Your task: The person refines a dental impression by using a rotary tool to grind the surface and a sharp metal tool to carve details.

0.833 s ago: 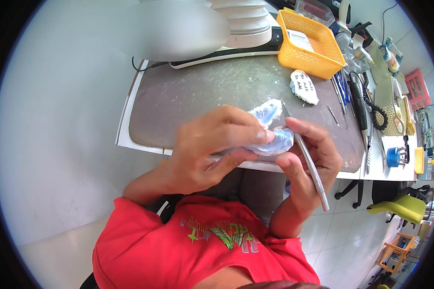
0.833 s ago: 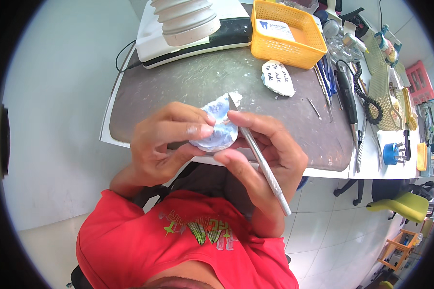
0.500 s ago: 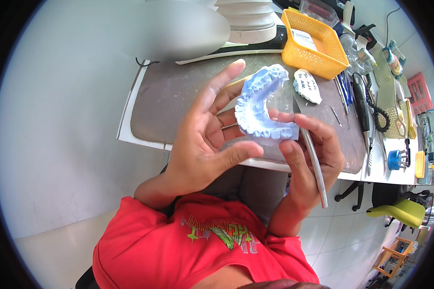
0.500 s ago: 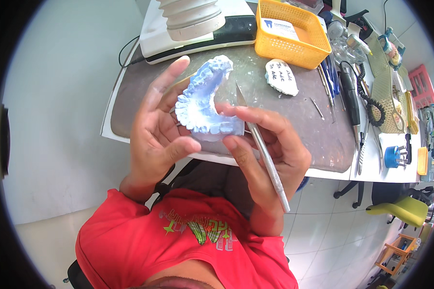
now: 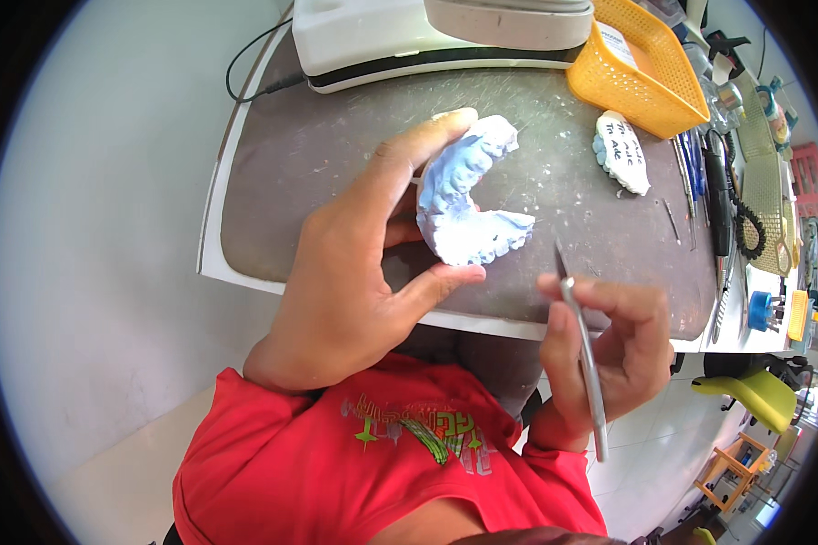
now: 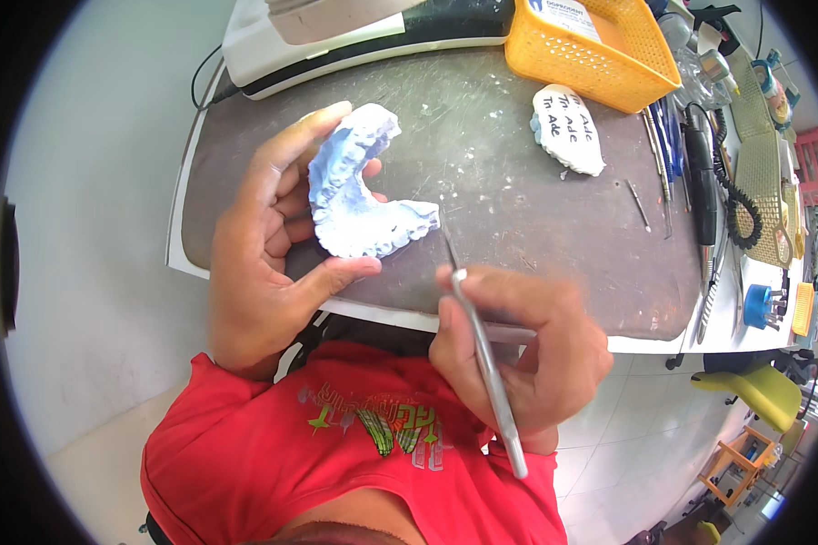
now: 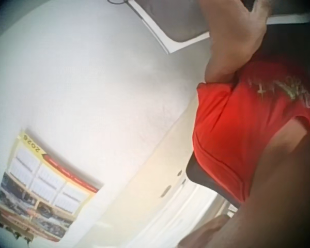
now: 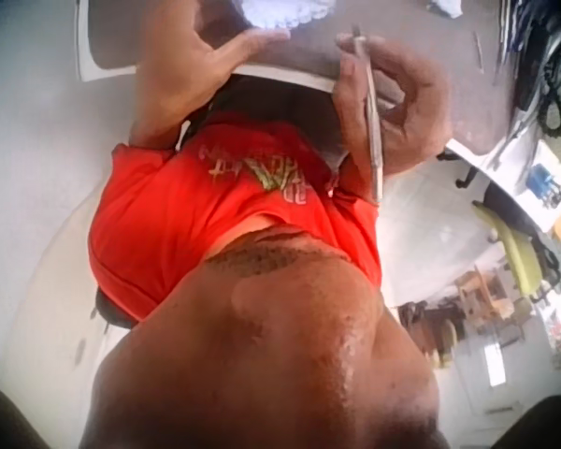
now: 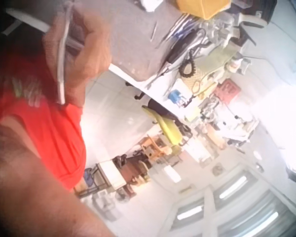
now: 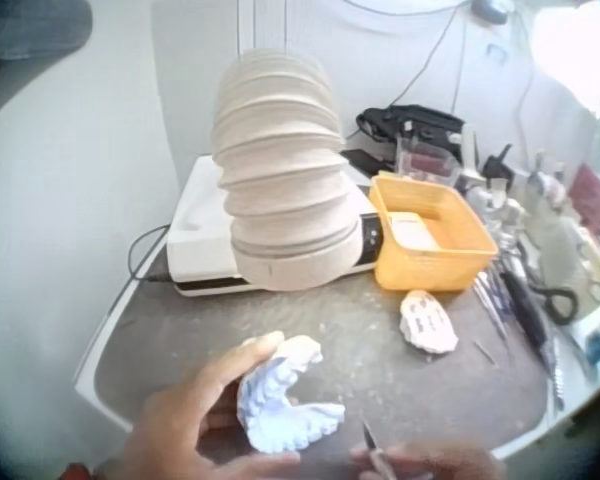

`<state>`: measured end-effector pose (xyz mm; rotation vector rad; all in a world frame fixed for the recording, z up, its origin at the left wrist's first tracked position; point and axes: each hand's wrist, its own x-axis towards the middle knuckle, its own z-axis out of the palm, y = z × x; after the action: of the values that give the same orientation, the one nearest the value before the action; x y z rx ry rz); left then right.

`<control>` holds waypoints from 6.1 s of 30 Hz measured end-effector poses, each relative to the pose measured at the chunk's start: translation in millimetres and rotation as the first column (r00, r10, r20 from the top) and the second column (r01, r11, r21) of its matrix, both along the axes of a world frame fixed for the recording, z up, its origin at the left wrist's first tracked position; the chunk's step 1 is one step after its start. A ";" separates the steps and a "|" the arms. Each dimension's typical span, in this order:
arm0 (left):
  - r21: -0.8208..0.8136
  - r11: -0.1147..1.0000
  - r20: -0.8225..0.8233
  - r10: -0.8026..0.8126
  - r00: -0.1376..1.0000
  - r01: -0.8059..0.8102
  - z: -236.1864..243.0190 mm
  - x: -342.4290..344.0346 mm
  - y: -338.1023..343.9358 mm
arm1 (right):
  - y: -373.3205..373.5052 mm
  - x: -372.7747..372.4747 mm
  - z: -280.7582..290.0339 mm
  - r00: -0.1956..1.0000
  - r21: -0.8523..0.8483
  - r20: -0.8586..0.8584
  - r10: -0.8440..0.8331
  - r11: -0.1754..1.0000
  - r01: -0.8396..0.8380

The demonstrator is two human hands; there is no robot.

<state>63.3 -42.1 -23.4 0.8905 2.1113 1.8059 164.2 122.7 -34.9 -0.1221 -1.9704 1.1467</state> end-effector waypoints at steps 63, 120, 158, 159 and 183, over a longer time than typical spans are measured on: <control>-0.208 0.968 -0.199 0.101 0.975 -0.143 -3.5 -6.5 -9.1 | 4.5 -4.0 -0.4 0.976 0.262 0.108 0.187 0.942 -0.210; -0.215 0.975 -0.381 -0.032 0.924 -0.055 -8.2 -8.9 -14.8 | 8.7 -0.2 -0.7 0.964 0.186 0.094 0.250 0.946 -0.264; 0.281 0.959 0.430 -0.097 0.898 -0.031 20.2 1.5 4.3 | 20.4 0.6 7.7 0.968 0.000 0.021 0.251 0.968 -0.251; 0.336 0.942 0.520 -0.169 0.838 -0.019 23.7 3.2 7.3 | 20.4 0.0 9.8 0.965 -0.020 0.020 0.260 0.965 -0.260; 0.472 0.876 0.603 -0.402 0.689 0.098 14.2 -0.3 32.7 | 16.8 -11.5 18.0 0.981 -0.435 -0.039 0.189 0.881 -0.187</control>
<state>63.0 -9.4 -9.2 0.4273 1.1025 2.0229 152.7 139.5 -16.9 -0.1700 -1.7235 1.7100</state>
